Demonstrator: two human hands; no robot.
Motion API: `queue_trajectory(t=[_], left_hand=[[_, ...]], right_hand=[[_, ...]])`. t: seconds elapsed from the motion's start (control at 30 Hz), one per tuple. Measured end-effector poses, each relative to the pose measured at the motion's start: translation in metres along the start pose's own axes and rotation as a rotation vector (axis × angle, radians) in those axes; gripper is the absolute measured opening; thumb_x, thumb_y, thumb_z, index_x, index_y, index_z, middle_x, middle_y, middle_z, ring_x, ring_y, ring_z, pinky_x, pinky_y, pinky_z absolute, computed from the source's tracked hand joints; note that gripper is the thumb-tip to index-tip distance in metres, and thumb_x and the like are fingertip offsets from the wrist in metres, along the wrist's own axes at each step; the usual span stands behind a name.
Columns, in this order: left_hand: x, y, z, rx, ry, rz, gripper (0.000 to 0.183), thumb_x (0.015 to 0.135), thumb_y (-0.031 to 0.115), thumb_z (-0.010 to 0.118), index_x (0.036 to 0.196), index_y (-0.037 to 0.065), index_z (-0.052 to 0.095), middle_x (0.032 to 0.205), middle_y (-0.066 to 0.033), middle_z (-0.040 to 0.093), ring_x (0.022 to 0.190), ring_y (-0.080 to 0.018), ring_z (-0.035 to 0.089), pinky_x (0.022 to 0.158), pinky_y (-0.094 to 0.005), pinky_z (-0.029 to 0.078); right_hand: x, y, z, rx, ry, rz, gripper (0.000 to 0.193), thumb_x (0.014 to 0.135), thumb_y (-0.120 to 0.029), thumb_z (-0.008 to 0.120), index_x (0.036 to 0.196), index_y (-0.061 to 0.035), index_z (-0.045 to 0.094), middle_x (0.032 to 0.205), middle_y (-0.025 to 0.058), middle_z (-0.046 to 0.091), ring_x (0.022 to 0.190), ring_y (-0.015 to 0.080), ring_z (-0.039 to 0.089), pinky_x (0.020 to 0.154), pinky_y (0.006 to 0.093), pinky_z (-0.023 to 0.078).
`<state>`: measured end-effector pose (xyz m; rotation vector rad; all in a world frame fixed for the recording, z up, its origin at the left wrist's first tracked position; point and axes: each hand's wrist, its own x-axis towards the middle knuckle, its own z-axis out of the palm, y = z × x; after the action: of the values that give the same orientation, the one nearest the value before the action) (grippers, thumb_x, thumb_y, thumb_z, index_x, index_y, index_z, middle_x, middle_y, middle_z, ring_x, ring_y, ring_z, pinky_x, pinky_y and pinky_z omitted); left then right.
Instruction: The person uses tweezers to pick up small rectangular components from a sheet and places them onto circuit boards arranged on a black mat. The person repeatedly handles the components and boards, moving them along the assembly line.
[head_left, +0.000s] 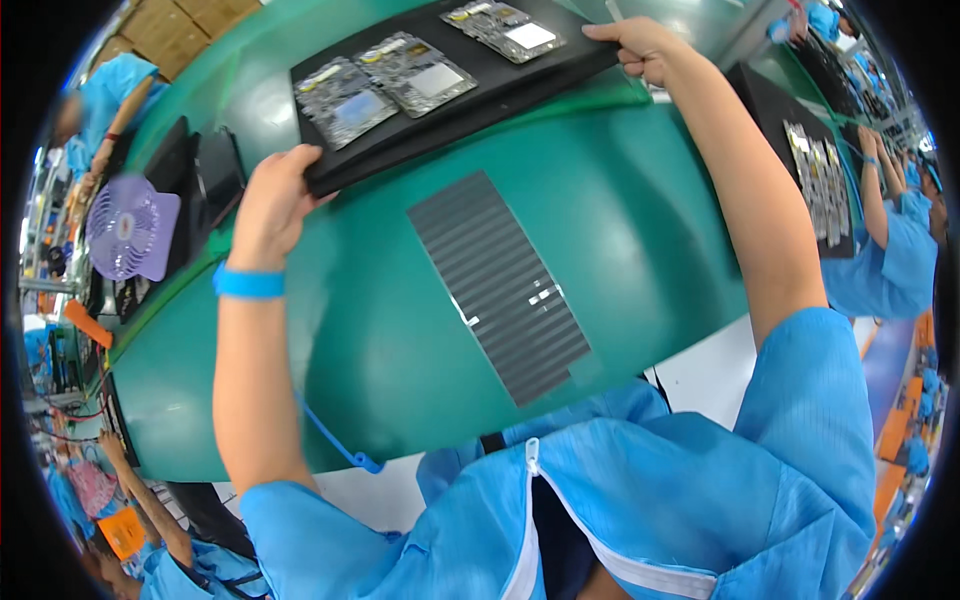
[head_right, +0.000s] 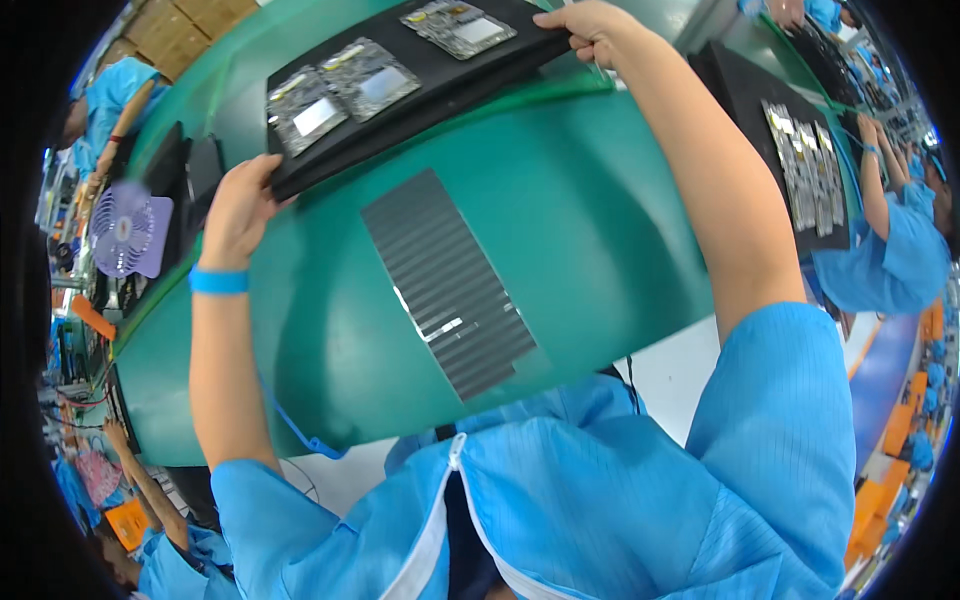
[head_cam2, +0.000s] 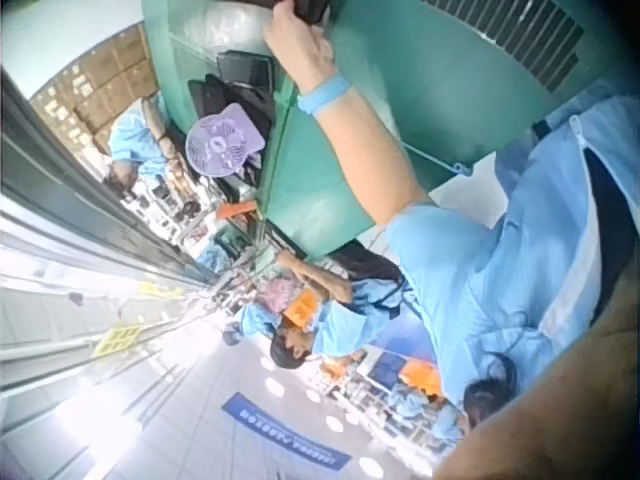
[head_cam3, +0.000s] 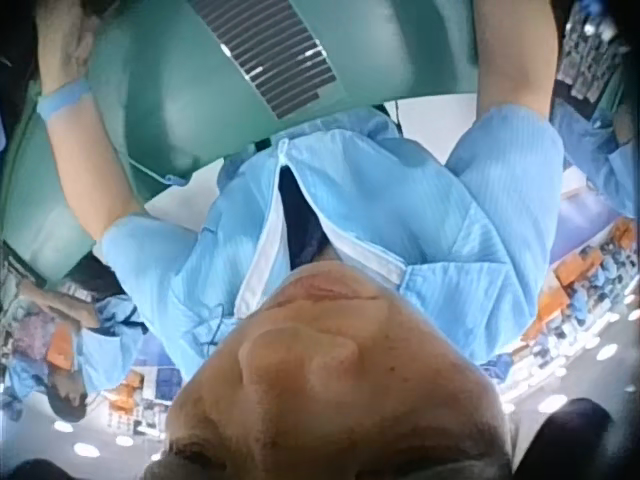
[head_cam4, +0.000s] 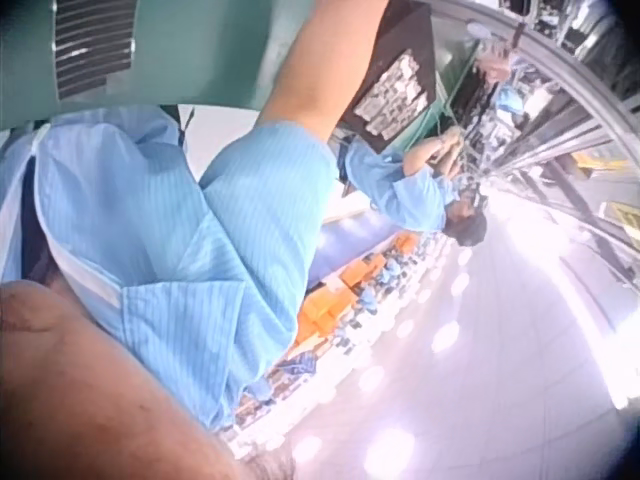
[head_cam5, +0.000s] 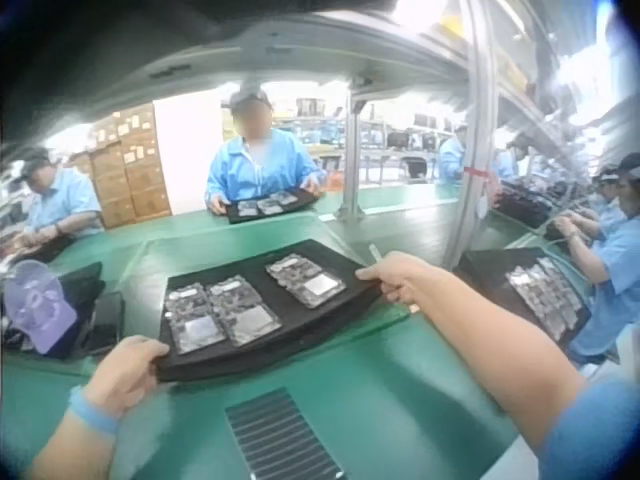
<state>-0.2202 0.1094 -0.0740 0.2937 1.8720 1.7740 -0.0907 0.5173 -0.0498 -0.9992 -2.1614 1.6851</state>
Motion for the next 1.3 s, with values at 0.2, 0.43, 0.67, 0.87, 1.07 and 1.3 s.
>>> queue_trajectory(t=[0.2,0.43,0.67,0.87,1.07,1.3], left_hand=[[-0.147,-0.008,0.001,-0.012,0.052,0.003,0.024,0.094,0.018,0.05,0.108,-0.001,0.052,0.099,-0.0087,0.062,0.083,-0.0145,0.062,0.068,-0.0286,0.054],[-0.194,-0.042,-0.003,0.703,0.166,-0.183,0.032,0.093,0.017,0.053,0.119,-0.003,0.051,0.097,-0.0117,0.061,0.071,-0.0139,0.06,0.059,-0.0281,0.051],[-0.2,-0.014,0.079,1.147,-0.102,0.933,0.027,0.07,-0.002,0.072,0.096,0.002,0.064,0.099,-0.0135,0.059,0.082,-0.029,0.06,0.068,-0.0351,0.051],[-0.193,-0.059,0.107,1.004,-0.631,1.026,0.025,0.072,0.004,0.069,0.096,0.0,0.064,0.101,-0.0128,0.062,0.094,-0.0292,0.061,0.076,-0.037,0.053],[-0.194,-0.077,0.107,1.036,-0.651,1.112,0.025,0.072,0.007,0.071,0.095,-0.001,0.065,0.1,-0.0123,0.064,0.095,-0.0271,0.062,0.074,-0.0354,0.055],[-0.194,-0.081,0.107,0.997,-0.621,1.123,0.023,0.072,0.006,0.072,0.094,-0.002,0.067,0.098,-0.0121,0.065,0.094,-0.0266,0.063,0.075,-0.0349,0.057]], right_hand=[[-0.13,0.029,-0.002,-0.114,-0.087,-0.045,0.033,0.084,-0.032,0.071,0.092,-0.003,0.056,0.053,-0.0099,0.029,0.04,0.0013,0.021,0.038,0.0209,0.016],[-0.191,0.086,0.0,-0.302,-0.053,-0.181,0.04,0.086,-0.032,0.067,0.103,0.0029,0.06,0.058,-0.004,0.045,0.053,0.0044,0.042,0.05,0.0221,0.033],[-0.225,0.057,-0.001,-0.196,0.124,-0.49,0.061,0.099,-0.049,0.029,0.093,-0.0009,0.066,0.065,0.0012,0.055,0.062,0.0048,0.047,0.061,0.0207,0.037],[-0.276,0.066,0.024,0.184,-0.485,-0.08,0.051,0.099,-0.045,0.04,0.086,-0.0001,0.059,0.065,0.0052,0.059,0.051,0.0058,0.054,0.047,0.0181,0.042],[-0.308,0.106,0.051,0.198,-0.411,0.037,0.019,0.088,-0.016,0.067,0.087,-0.0011,0.056,0.071,0.0042,0.062,0.057,0.0063,0.06,0.05,0.0191,0.046],[-0.314,0.117,0.053,0.296,-0.309,-0.083,0.016,0.089,-0.012,0.064,0.088,-0.0014,0.052,0.072,0.0059,0.062,0.058,0.0066,0.06,0.049,0.0179,0.045]])
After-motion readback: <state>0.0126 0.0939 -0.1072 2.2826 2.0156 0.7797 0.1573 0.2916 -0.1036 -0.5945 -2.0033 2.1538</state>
